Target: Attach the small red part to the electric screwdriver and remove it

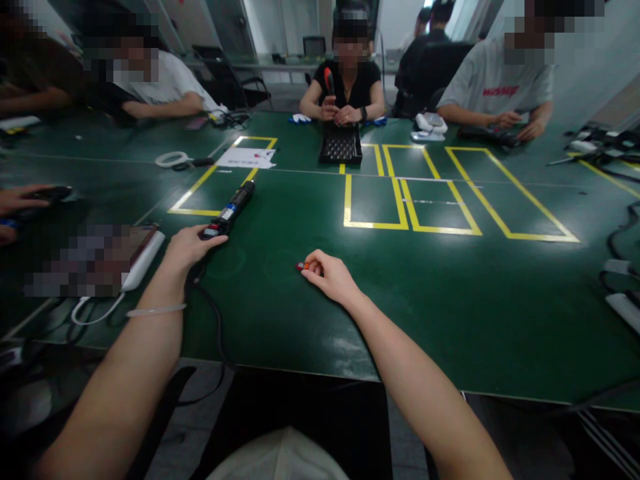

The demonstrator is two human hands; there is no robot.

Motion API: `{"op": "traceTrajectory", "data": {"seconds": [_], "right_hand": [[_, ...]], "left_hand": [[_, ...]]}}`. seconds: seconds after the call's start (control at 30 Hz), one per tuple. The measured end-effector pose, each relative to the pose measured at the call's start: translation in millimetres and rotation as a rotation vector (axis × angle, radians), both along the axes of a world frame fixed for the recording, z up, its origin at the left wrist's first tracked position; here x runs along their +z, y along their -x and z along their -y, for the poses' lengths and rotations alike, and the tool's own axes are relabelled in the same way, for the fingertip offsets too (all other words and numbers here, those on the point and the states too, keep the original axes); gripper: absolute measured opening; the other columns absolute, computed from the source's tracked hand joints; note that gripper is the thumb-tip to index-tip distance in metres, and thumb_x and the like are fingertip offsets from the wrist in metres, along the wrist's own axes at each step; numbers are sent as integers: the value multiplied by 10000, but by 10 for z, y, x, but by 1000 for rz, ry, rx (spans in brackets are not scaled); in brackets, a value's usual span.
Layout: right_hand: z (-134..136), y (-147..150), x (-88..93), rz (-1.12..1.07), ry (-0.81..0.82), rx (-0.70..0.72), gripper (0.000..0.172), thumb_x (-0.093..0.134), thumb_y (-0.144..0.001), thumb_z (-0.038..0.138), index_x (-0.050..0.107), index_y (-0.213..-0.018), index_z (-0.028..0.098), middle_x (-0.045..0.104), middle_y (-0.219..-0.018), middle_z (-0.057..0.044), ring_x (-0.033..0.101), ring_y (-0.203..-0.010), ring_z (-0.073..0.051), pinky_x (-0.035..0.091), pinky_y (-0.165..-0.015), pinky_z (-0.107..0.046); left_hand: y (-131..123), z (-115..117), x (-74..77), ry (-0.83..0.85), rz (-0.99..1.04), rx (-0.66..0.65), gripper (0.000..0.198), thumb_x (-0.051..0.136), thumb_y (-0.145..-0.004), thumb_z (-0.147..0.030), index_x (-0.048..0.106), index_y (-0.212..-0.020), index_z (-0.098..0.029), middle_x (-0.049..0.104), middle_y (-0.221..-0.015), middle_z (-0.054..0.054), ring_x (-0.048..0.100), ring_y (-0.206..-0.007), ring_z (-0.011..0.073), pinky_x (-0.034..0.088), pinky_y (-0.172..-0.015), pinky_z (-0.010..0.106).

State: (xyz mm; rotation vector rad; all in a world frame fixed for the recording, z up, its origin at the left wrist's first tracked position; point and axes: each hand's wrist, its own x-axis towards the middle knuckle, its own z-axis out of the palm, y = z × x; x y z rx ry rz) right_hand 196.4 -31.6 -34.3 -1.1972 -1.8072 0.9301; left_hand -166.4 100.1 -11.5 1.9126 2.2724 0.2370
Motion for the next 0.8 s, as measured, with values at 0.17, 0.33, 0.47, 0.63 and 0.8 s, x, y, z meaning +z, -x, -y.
{"op": "traceTrajectory", "data": {"seconds": [0.17,0.33,0.47,0.63,0.8], "right_hand": [[-2,-3,3,-3,2,5,142,633,-882,292,591,-971,190,611,-769,15,542,-668,-116,435,-655,-243],[1,-5,25,5,2,7,139,632,-885,294,590,-970,193,603,-764,18,542,-666,-117,433,-654,-244],[6,0,23,-3,-19,15,138,623,-898,302,591,-976,194,590,-762,20,534,-657,-115,425,-646,-242],[7,24,2,11,-43,6,126,629,-901,294,591,-977,201,601,-772,20,533,-651,-116,423,-641,-241],[3,36,6,55,-75,-54,109,628,-899,282,585,-957,201,618,-779,19,532,-638,-117,417,-634,-241]], "left_hand": [[-56,32,-12,-22,-11,-83,783,599,-793,-690,617,-1378,-170,678,-1238,170,645,-1084,372,516,-844,402],[-255,134,14,-33,-21,-178,726,611,-813,-651,622,-1366,-180,647,-1267,159,639,-1089,355,511,-848,388],[-519,250,28,-38,-23,-282,694,609,-828,-637,623,-1355,-184,638,-1232,151,634,-1085,335,501,-857,374],[-910,423,32,-42,10,-415,707,611,-837,-628,601,-1376,-171,636,-1200,127,637,-1054,305,491,-851,354],[-1258,617,8,-35,64,-533,660,627,-845,-597,603,-1360,-184,636,-1171,98,635,-1048,284,486,-845,347]]}}
